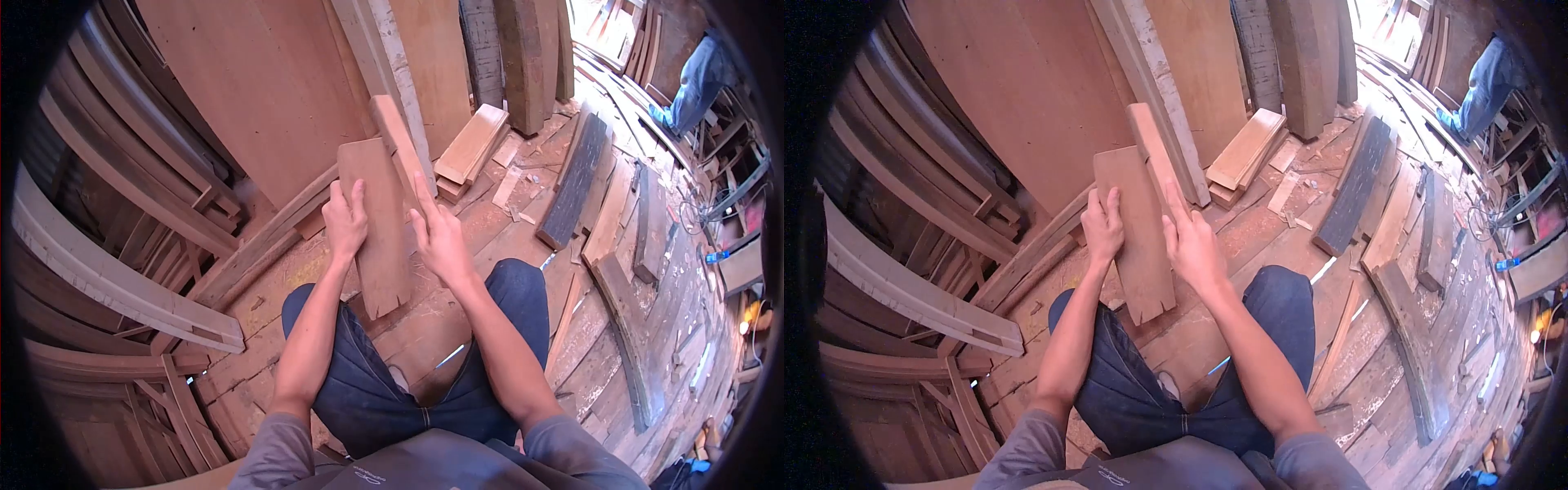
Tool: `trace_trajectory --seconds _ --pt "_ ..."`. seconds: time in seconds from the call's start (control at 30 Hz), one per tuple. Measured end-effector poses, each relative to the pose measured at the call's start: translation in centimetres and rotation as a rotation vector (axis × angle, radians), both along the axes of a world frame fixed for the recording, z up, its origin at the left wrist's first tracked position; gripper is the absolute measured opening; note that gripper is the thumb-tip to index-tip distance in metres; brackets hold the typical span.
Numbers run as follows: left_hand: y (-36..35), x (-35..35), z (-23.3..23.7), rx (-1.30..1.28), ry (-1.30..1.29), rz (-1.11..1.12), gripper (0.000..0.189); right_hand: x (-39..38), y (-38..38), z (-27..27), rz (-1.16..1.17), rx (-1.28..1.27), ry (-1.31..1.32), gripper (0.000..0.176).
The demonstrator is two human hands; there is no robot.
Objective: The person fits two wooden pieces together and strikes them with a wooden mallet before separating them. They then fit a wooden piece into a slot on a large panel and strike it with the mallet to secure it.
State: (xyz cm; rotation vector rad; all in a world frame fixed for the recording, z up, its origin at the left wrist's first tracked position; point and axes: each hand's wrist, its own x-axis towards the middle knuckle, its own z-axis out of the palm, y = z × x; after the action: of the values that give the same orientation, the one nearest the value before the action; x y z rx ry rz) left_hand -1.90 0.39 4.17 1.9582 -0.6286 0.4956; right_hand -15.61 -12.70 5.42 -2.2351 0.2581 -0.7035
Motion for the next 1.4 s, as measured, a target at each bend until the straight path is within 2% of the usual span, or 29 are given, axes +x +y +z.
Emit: trace_trajectory --seconds 0.1,0.2,0.33,0.47,0.57,0.67,0.77,0.87,0.97,1.07,1.17,1.27,1.4 --pt "-0.6 -0.3 -0.2 -0.038 0.058 -0.030 0.034 0.1 1.5 0.2 -0.011 0.071 -0.152 0.063" --pt "-0.3 -0.2 0.0 -0.068 0.066 0.036 0.033 -1.7 2.5 2.6 0.085 -0.007 0.064 0.063" --pt "0.0 0.0 0.9 -0.004 0.019 -0.011 0.035 -0.4 0.1 1.2 0.076 0.039 -0.065 0.062" --pt "0.0 -0.3 0.1 0.047 0.078 -0.004 0.035 -0.5 1.7 0.8 0.034 0.086 -0.140 0.064" --pt "-0.3 0.1 0.1 -0.017 0.032 0.025 0.035 -1.3 2.8 2.5 0.132 -0.033 0.004 0.064" --pt "-0.1 0.1 0.7 -0.002 0.043 0.004 0.035 -0.6 1.3 2.2 0.062 -0.036 -0.006 0.064" --pt "-0.1 -0.5 1.0 0.064 0.037 -0.041 0.035 -0.1 0.6 1.4 -0.007 0.090 -0.067 0.065" --pt "0.0 -0.1 0.0 0.056 0.020 -0.038 0.034 -0.3 1.6 0.4 0.057 0.071 -0.193 0.063" --pt "-0.2 -0.1 0.5 0.016 0.026 -0.016 0.032 -0.9 1.8 2.1 0.090 -0.029 -0.051 0.065" --pt "-0.1 -0.1 1.0 0.074 0.037 -0.033 0.031 -0.6 0.1 1.6 0.029 -0.020 -0.074 0.065" --pt "0.0 -0.5 0.5 0.170 0.039 -0.068 0.028 -0.7 -1.2 0.9 0.005 0.130 -0.069 0.064" --pt "-0.3 -0.4 0.3 0.077 0.026 -0.098 0.028 -0.9 0.2 0.9 0.035 0.069 -0.137 0.064" --pt "-0.7 -0.5 0.4 0.038 0.087 -0.048 0.028 -1.1 1.4 1.9 0.085 -0.026 -0.086 0.063"
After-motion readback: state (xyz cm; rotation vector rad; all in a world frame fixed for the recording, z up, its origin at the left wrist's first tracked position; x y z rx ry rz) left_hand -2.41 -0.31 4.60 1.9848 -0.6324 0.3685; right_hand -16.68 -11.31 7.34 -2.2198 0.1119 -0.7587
